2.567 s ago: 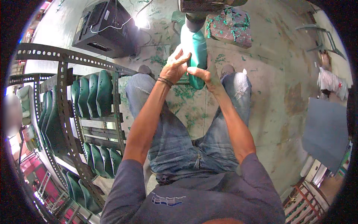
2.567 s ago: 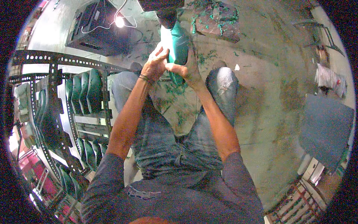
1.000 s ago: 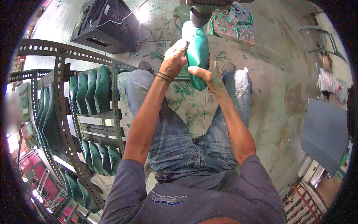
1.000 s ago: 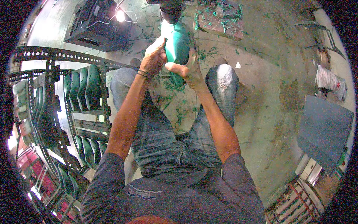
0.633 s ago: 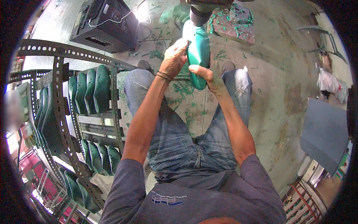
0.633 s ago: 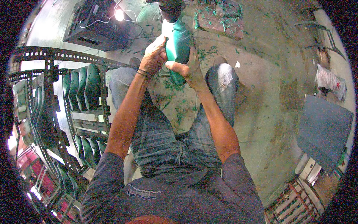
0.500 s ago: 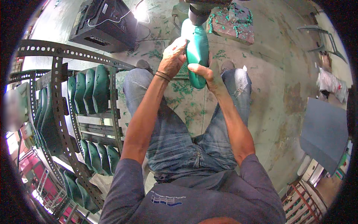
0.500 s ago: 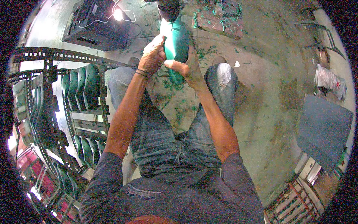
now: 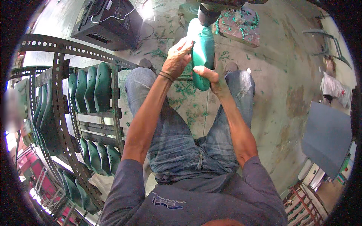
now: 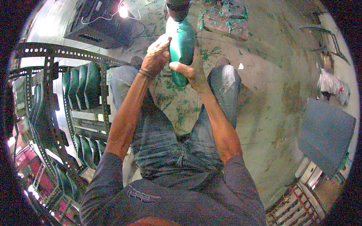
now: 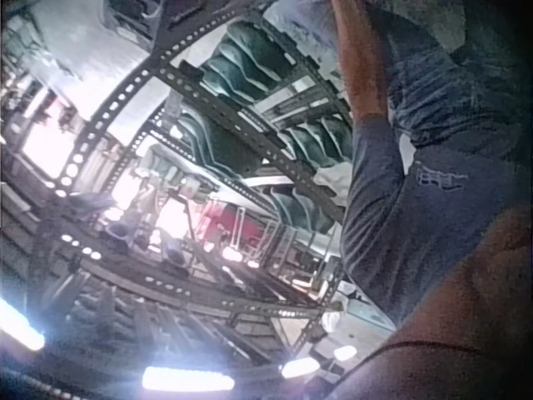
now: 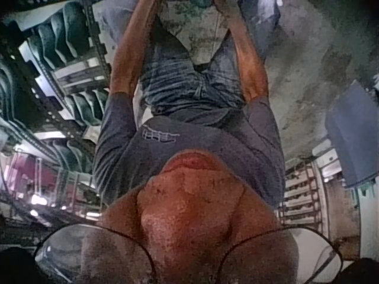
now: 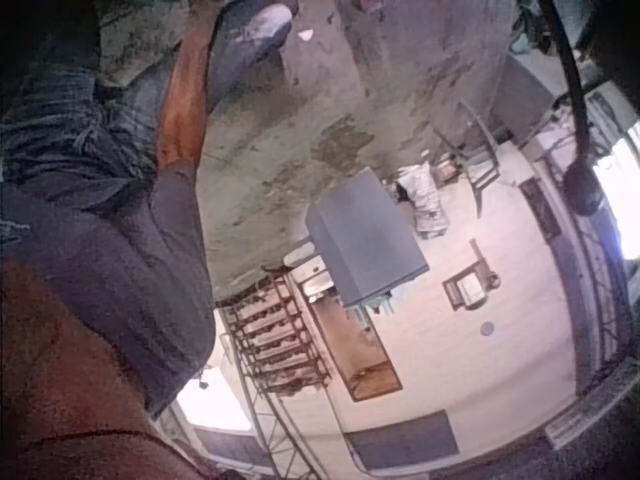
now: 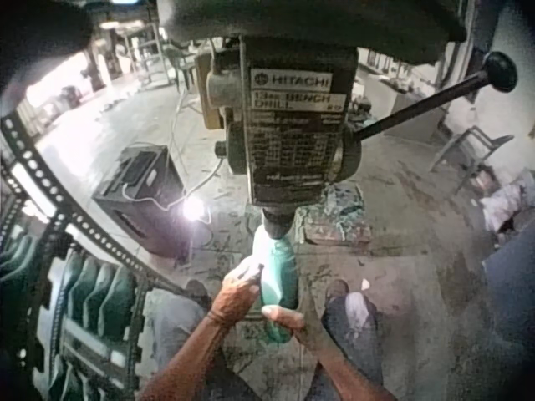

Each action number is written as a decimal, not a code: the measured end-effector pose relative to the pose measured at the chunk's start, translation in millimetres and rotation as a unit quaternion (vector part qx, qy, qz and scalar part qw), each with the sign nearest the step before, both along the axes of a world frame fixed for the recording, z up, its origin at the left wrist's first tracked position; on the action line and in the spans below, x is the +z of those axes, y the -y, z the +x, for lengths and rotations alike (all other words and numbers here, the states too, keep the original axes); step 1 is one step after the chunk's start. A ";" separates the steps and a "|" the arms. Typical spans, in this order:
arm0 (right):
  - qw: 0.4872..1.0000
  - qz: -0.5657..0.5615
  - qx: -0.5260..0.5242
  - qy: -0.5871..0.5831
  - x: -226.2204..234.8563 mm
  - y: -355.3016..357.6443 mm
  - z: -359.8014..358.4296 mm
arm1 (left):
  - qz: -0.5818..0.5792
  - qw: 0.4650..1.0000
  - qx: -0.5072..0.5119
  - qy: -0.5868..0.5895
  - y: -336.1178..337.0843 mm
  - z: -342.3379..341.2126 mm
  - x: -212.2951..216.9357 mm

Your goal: Drilling holes into green plastic shoe lasts using a fixed drill press.

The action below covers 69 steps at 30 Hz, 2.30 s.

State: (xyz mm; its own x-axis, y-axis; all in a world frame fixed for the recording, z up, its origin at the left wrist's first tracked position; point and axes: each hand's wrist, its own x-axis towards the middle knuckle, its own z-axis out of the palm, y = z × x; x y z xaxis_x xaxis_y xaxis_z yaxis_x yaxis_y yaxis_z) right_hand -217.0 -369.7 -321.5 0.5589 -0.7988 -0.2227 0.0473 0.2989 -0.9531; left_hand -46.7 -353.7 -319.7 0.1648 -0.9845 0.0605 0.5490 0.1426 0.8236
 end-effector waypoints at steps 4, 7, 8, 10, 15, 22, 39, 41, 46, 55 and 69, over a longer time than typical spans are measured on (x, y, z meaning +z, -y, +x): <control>0.999 -0.034 -0.007 0.040 33.8 3.6 10.2 | -0.161 0.782 0.130 0.587 -0.2 17.8 -15.6; 0.996 -0.061 -0.035 0.049 44.8 -1.3 17.6 | -0.132 0.782 0.132 0.594 -1.2 12.9 -13.5; 0.994 -0.053 -0.065 0.064 45.1 -2.3 18.5 | -0.015 0.954 0.064 0.291 -1.8 7.8 -10.7; 0.997 -0.037 -0.043 0.057 34.6 0.5 14.6 | 0.105 0.993 -0.014 -0.051 -1.8 3.2 -4.7; 0.998 -0.051 -0.020 0.014 30.1 2.4 9.7 | -0.040 0.969 0.034 0.241 -4.8 9.1 -6.1; 0.995 -0.092 -0.022 0.019 38.8 5.5 11.0 | 0.034 0.994 0.018 0.103 -3.4 4.8 -6.8; 0.998 -0.067 -0.008 -0.003 28.1 9.0 6.9 | -0.042 0.951 0.041 0.303 -2.3 8.8 -8.5; 0.995 -0.087 -0.030 -0.024 20.6 8.4 5.3 | -0.035 0.957 0.042 0.286 -1.0 6.2 -6.7; 0.990 -0.139 -0.021 0.021 25.0 8.5 8.1 | -0.107 0.797 0.107 0.585 -3.3 12.9 0.4; 0.986 -0.164 -0.023 0.013 24.6 8.7 6.7 | -0.126 0.812 0.095 0.561 -0.1 14.6 -1.0; 0.982 -0.031 0.002 -0.184 3.8 -5.5 -0.8 | 0.106 0.920 0.225 0.303 19.2 3.8 -17.5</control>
